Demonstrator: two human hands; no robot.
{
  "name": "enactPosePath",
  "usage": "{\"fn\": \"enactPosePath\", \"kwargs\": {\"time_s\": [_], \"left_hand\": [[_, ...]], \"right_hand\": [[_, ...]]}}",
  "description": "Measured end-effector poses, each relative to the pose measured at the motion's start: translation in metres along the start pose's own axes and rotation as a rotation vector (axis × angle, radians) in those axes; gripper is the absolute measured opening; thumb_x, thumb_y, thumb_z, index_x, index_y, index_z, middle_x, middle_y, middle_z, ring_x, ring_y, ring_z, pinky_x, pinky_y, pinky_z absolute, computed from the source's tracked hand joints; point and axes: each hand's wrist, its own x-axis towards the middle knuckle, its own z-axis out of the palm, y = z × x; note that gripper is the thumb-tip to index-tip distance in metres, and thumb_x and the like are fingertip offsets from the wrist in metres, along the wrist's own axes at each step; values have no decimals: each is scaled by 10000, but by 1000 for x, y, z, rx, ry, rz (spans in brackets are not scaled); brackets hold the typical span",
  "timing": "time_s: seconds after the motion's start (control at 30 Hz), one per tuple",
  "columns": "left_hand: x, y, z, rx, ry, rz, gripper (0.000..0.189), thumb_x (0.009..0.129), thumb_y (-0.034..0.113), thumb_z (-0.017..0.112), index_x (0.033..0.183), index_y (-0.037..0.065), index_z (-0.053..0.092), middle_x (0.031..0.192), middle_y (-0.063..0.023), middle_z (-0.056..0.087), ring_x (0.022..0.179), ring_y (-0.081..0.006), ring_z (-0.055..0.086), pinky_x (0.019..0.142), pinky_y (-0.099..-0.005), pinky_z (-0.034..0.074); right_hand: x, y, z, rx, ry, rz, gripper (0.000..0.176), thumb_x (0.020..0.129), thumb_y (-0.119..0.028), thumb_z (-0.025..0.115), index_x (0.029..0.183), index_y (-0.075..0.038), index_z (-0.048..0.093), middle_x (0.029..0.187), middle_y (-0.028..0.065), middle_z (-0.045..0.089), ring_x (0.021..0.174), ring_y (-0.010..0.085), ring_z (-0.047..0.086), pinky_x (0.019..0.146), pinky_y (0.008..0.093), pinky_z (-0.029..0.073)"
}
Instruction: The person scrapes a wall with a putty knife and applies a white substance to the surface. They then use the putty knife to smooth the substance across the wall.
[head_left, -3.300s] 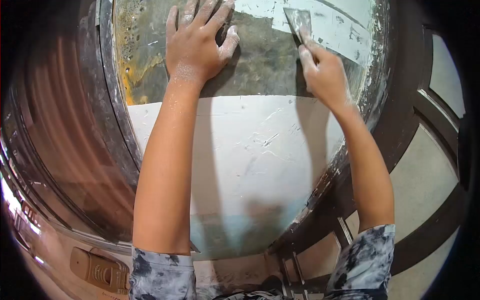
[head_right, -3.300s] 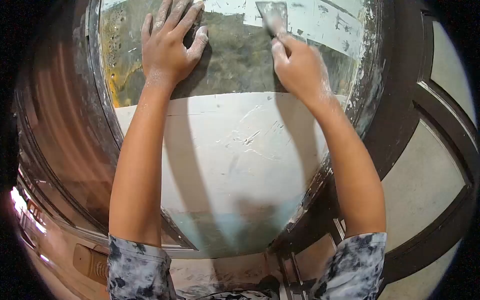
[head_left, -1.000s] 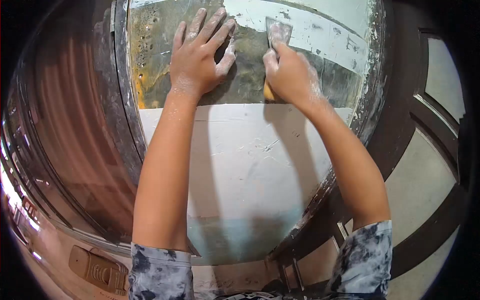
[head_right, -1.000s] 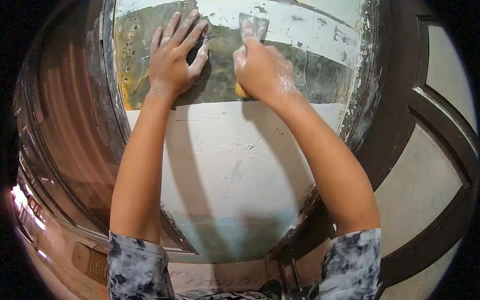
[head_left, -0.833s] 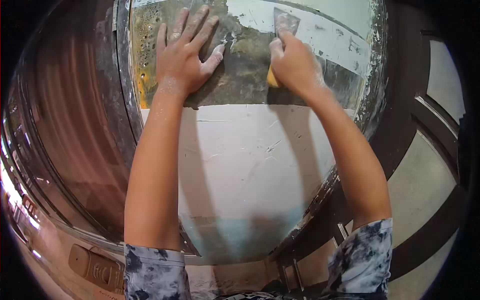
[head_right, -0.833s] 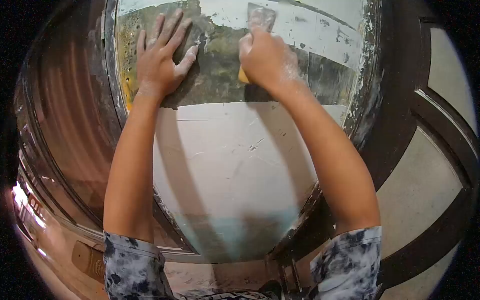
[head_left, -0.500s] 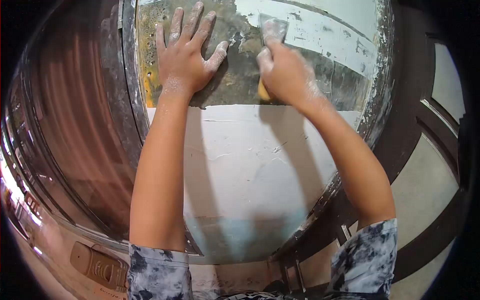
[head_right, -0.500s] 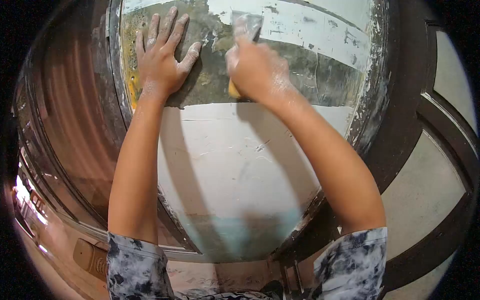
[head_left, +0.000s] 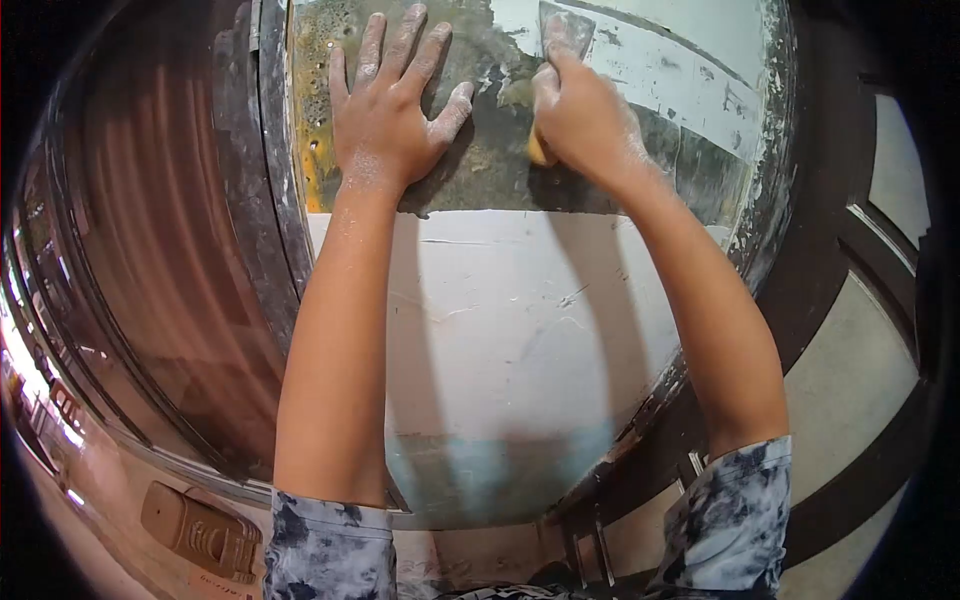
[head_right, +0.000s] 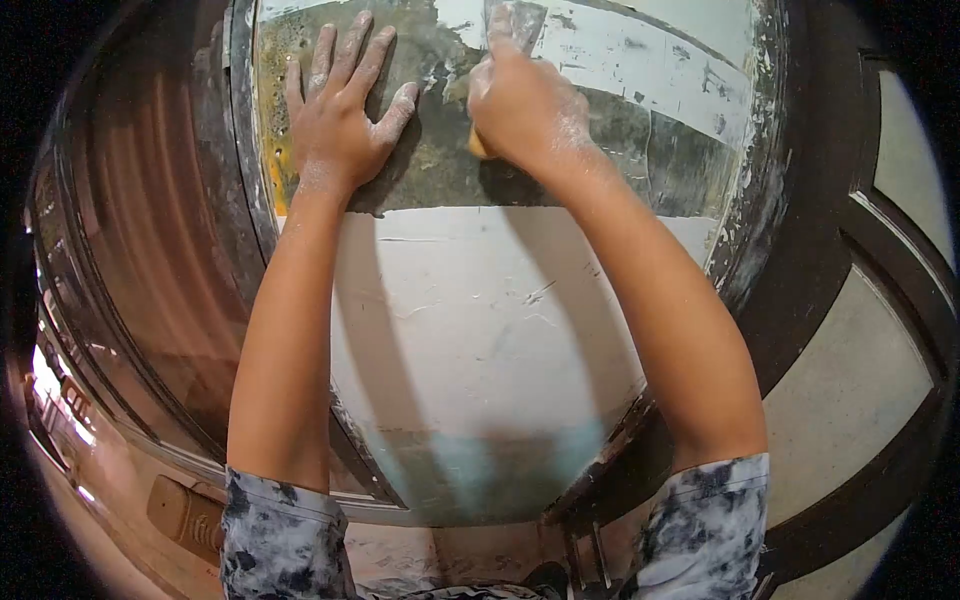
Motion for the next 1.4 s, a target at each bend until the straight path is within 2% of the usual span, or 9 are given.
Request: {"fn": "enactPosePath", "kwargs": {"time_s": [0.13,0.2,0.4,0.73,0.77,0.97,1.1,1.2,1.4], "left_hand": [[0,2,-1,10,7,3,637,925,521,638,1517,318,520,1638,34,412,1521,-299,344,1242,-558,189],[0,2,-1,9,6,6,638,919,508,648,1514,316,525,1631,27,423,1521,-299,344,1242,-557,189],[-2,2,1,-19,-2,-34,630,917,489,651,1510,314,530,1629,20,428,1521,-298,345,1243,-558,184],[-2,1,0,-17,-8,-36,615,924,493,638,1504,316,535,1634,28,418,1522,-291,343,1245,-553,185],[-2,1,0,-17,-7,-35,615,924,493,638,1504,316,535,1634,28,418,1522,-291,343,1245,-553,185],[-2,1,1,-26,-4,-42,612,922,497,640,1499,319,542,1627,34,429,1523,-287,342,1244,-551,188],[-2,0,0,-16,10,-5,602,928,497,638,1497,321,546,1626,39,430,1523,-280,344,1243,-553,189],[-2,0,-1,-17,13,-4,599,931,495,635,1498,323,545,1628,42,427,1523,-279,344,1243,-555,188],[-2,-1,2,-29,22,1,604,933,490,635,1506,327,535,1631,46,424,1522,-285,346,1243,-556,187]], "right_hand": [[-22,-23,5,-246,-152,-48,580,1000,-305,464,1531,-78,404,1030,270,727,1012,460,694,916,577,517],[-2,-21,-2,-96,-44,19,416,1017,-308,450,1265,-16,612,1032,306,700,1043,493,656,956,565,490],[-11,-30,16,-175,-92,-30,415,1010,-309,461,1273,-24,608,1061,287,704,1040,491,655,937,563,499],[-8,-24,-7,-211,-227,109,480,1022,-278,430,1452,-86,525,1056,274,710,1001,480,667,934,544,505],[-6,-12,-10,-122,-112,97,489,1024,-268,423,1471,-91,514,1051,269,714,997,476,671,924,549,507],[-38,-3,-5,-324,-207,52,630,1030,-258,431,1626,-147,261,968,279,711,953,476,677,900,551,505],[-21,5,-30,50,-146,193,650,1019,-272,437,1629,-144,254,962,274,723,931,490,698,889,598,527],[-51,6,-11,-261,-265,81,621,1023,-270,445,1611,-147,287,928,295,703,929,495,691,879,610,516],[-36,69,-28,-129,104,44,585,1036,-268,464,1605,-263,332,908,328,688,912,532,653,898,560,505]]}}
